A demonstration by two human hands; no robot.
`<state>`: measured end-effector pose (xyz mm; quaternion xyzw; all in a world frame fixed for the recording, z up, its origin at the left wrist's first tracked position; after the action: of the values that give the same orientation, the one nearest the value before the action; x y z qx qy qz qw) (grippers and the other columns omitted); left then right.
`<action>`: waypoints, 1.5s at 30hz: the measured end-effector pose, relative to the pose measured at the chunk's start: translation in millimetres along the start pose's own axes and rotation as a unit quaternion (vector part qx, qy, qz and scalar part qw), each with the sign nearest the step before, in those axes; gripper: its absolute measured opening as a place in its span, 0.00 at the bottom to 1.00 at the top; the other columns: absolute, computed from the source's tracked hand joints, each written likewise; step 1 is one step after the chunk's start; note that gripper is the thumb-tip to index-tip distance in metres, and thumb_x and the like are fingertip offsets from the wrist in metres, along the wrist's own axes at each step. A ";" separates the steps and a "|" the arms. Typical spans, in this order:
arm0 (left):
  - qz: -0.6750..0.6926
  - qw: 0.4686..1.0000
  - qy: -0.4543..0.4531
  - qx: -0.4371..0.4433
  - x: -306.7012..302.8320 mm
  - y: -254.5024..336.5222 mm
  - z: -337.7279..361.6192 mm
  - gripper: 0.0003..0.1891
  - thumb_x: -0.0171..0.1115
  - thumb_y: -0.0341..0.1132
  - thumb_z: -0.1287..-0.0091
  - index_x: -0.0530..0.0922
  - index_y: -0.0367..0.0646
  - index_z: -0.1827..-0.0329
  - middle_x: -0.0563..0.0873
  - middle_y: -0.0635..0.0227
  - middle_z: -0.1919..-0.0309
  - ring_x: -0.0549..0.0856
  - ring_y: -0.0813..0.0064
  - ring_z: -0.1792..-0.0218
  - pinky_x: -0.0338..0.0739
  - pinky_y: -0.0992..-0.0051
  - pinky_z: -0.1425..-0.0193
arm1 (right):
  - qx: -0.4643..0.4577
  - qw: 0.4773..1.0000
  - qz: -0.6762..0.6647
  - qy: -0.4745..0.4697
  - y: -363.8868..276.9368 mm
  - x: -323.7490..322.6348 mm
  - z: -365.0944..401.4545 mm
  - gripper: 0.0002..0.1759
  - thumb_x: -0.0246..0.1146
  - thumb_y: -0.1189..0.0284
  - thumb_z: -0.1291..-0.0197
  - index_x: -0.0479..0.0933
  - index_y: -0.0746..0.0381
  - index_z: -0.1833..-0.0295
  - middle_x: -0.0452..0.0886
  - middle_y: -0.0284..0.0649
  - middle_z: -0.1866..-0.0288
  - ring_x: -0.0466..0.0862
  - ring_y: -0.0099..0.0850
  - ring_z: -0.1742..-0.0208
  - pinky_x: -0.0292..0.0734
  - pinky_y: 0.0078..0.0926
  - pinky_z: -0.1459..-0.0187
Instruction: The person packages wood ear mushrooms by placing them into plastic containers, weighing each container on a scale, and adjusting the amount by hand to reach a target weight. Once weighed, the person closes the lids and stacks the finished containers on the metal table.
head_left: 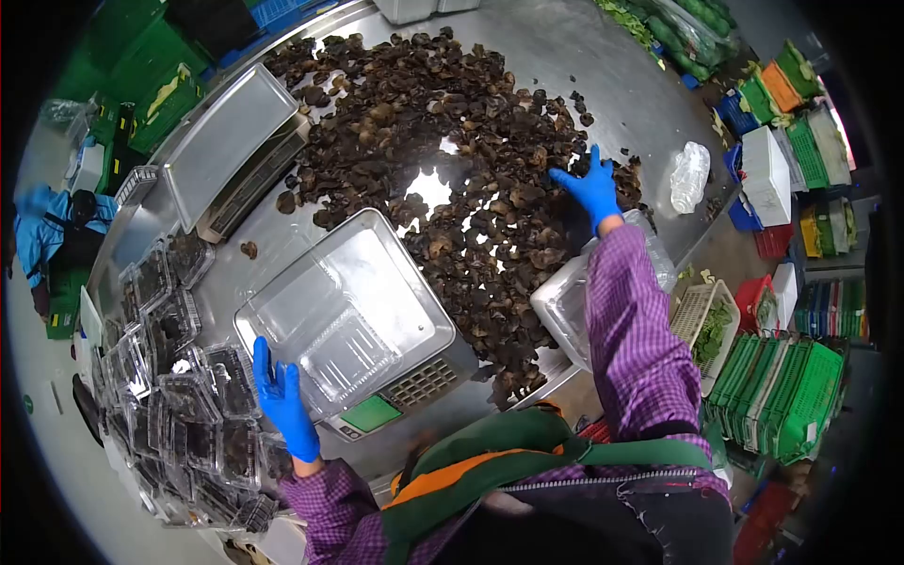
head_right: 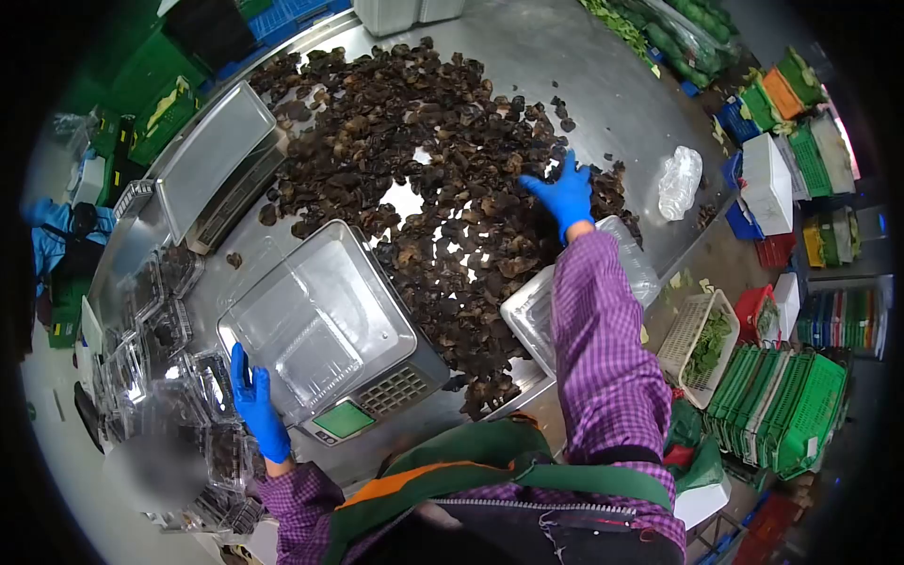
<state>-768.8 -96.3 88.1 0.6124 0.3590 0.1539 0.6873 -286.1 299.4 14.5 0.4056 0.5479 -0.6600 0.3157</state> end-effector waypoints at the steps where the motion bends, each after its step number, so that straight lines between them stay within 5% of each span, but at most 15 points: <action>1: -0.002 1.000 0.012 -0.007 5.2 3.4 7.0 0.30 0.56 0.26 0.32 0.62 0.40 0.26 0.65 0.63 0.27 0.63 0.67 0.26 0.52 0.64 0.23 | 0.050 0.993 -0.061 -0.084 38.3 32.4 -33.7 0.73 0.74 0.34 0.67 0.47 0.64 0.22 0.53 0.69 0.26 0.60 0.62 0.27 0.62 0.46 0.29; 5: -0.005 0.998 0.045 0.043 13.5 -3.1 12.6 0.33 0.56 0.22 0.34 0.60 0.41 0.25 0.63 0.63 0.25 0.60 0.67 0.25 0.49 0.61 0.23 | -0.076 0.973 -0.138 -0.169 -10.0 95.1 -5.5 0.75 0.76 0.36 0.69 0.46 0.64 0.22 0.53 0.68 0.26 0.60 0.62 0.27 0.63 0.45 0.29; 7: 0.003 0.998 0.057 0.041 17.7 -1.6 12.4 0.33 0.54 0.20 0.35 0.60 0.41 0.25 0.63 0.64 0.25 0.60 0.66 0.25 0.48 0.61 0.22 | -0.158 0.971 0.048 -0.170 -71.5 84.0 60.2 0.67 0.80 0.44 0.70 0.56 0.64 0.26 0.60 0.65 0.30 0.67 0.60 0.31 0.67 0.44 0.32; 10: 0.031 0.996 0.072 0.034 21.3 -2.3 12.1 0.34 0.50 0.16 0.37 0.59 0.40 0.25 0.62 0.63 0.25 0.59 0.66 0.24 0.47 0.63 0.22 | -0.209 0.952 -0.036 -0.220 -94.9 115.7 87.7 0.38 0.76 0.61 0.61 0.73 0.60 0.40 0.68 0.59 0.40 0.76 0.51 0.44 0.75 0.41 0.42; 13: 0.050 0.994 0.082 0.045 24.7 -7.1 9.4 0.35 0.46 0.15 0.39 0.60 0.39 0.25 0.62 0.62 0.25 0.59 0.67 0.24 0.47 0.64 0.22 | -0.249 0.933 -0.023 -0.257 -102.9 139.4 87.7 0.34 0.71 0.68 0.58 0.75 0.58 0.39 0.76 0.54 0.44 0.78 0.49 0.44 0.76 0.40 0.43; 15: 0.045 0.993 0.098 0.056 21.1 -2.9 10.3 0.34 0.45 0.15 0.39 0.61 0.40 0.25 0.63 0.63 0.25 0.59 0.67 0.24 0.48 0.63 0.22 | -0.214 0.947 -0.091 -0.223 -100.3 129.0 70.2 0.34 0.71 0.70 0.58 0.76 0.58 0.40 0.81 0.52 0.47 0.81 0.46 0.45 0.77 0.37 0.43; 17: 0.027 0.994 0.090 0.049 26.4 4.0 8.0 0.34 0.45 0.15 0.40 0.64 0.39 0.27 0.64 0.62 0.26 0.59 0.67 0.24 0.48 0.65 0.22 | -0.149 0.903 -0.245 -0.320 -100.5 123.8 63.3 0.31 0.72 0.72 0.58 0.78 0.64 0.43 0.84 0.49 0.51 0.84 0.34 0.49 0.77 0.28 0.46; 20: 0.024 0.994 0.069 0.082 33.2 6.4 5.4 0.33 0.45 0.11 0.42 0.70 0.40 0.31 0.63 0.59 0.26 0.59 0.65 0.24 0.48 0.65 0.21 | -0.182 0.905 -0.238 -0.303 -153.8 38.4 92.8 0.22 0.70 0.77 0.55 0.78 0.67 0.50 0.85 0.45 0.54 0.84 0.29 0.53 0.78 0.25 0.49; 22: 0.030 0.995 0.034 0.089 42.5 14.2 6.6 0.32 0.53 0.14 0.41 0.69 0.41 0.30 0.61 0.59 0.25 0.58 0.63 0.24 0.48 0.64 0.21 | -0.209 0.851 -0.387 -0.286 -180.3 8.2 111.5 0.16 0.68 0.83 0.52 0.78 0.64 0.55 0.84 0.34 0.59 0.81 0.21 0.57 0.77 0.22 0.51; 27: -0.009 0.996 -0.018 0.085 50.6 24.7 13.3 0.46 0.72 0.29 0.46 0.57 0.41 0.23 0.59 0.57 0.24 0.56 0.61 0.23 0.47 0.64 0.21 | -0.213 0.763 -0.505 -0.341 -234.4 0.9 186.7 0.16 0.69 0.83 0.53 0.78 0.62 0.57 0.83 0.33 0.58 0.81 0.23 0.52 0.76 0.23 0.49; 33: -0.023 0.987 -0.053 0.151 57.0 39.8 22.7 0.63 0.80 0.42 0.55 0.44 0.42 0.20 0.51 0.57 0.22 0.50 0.61 0.22 0.42 0.62 0.20 | -0.503 0.697 -0.380 -0.342 -293.2 25.4 306.4 0.23 0.71 0.80 0.58 0.79 0.57 0.52 0.74 0.43 0.42 0.77 0.42 0.42 0.74 0.35 0.42; 35: -0.057 0.983 -0.054 0.168 58.3 31.5 20.9 0.61 0.80 0.40 0.53 0.45 0.42 0.21 0.52 0.57 0.22 0.55 0.60 0.23 0.48 0.62 0.21 | -0.621 0.699 -0.157 -0.319 -294.5 59.3 334.5 0.35 0.71 0.75 0.56 0.74 0.52 0.38 0.71 0.46 0.36 0.72 0.50 0.37 0.71 0.40 0.37; 39: 0.025 0.988 -0.101 0.113 67.3 9.5 25.5 0.51 0.77 0.30 0.51 0.55 0.42 0.23 0.62 0.58 0.25 0.65 0.59 0.27 0.58 0.63 0.24 | -0.586 0.686 -0.272 -0.335 -281.5 27.2 311.0 0.39 0.69 0.76 0.54 0.68 0.55 0.32 0.68 0.47 0.32 0.69 0.53 0.33 0.69 0.40 0.34; 41: -0.170 0.959 -0.098 0.207 64.8 22.9 26.7 0.42 0.75 0.26 0.50 0.66 0.41 0.28 0.70 0.59 0.30 0.66 0.60 0.27 0.60 0.63 0.25 | -0.497 0.736 -0.278 -0.365 -263.9 21.0 262.4 0.41 0.68 0.78 0.52 0.65 0.55 0.29 0.66 0.50 0.30 0.68 0.53 0.33 0.68 0.40 0.34; 45: -0.119 0.973 -0.052 0.189 62.8 16.9 23.5 0.33 0.67 0.21 0.45 0.72 0.40 0.33 0.74 0.59 0.33 0.69 0.61 0.30 0.62 0.65 0.26 | -0.396 0.882 0.019 -0.255 -180.0 84.1 183.0 0.52 0.73 0.72 0.55 0.56 0.48 0.24 0.58 0.57 0.27 0.65 0.56 0.30 0.71 0.47 0.36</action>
<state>-705.2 -69.1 84.8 0.6915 0.4154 -0.0317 0.5901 -515.5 158.6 37.4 0.0751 0.6566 -0.4627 0.5910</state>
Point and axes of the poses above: each hand's wrist, its own z-axis away from the middle knuckle, its own x-axis out of the palm, y = z × x, the point moved 8 cm from there along -z, towards the middle knuckle
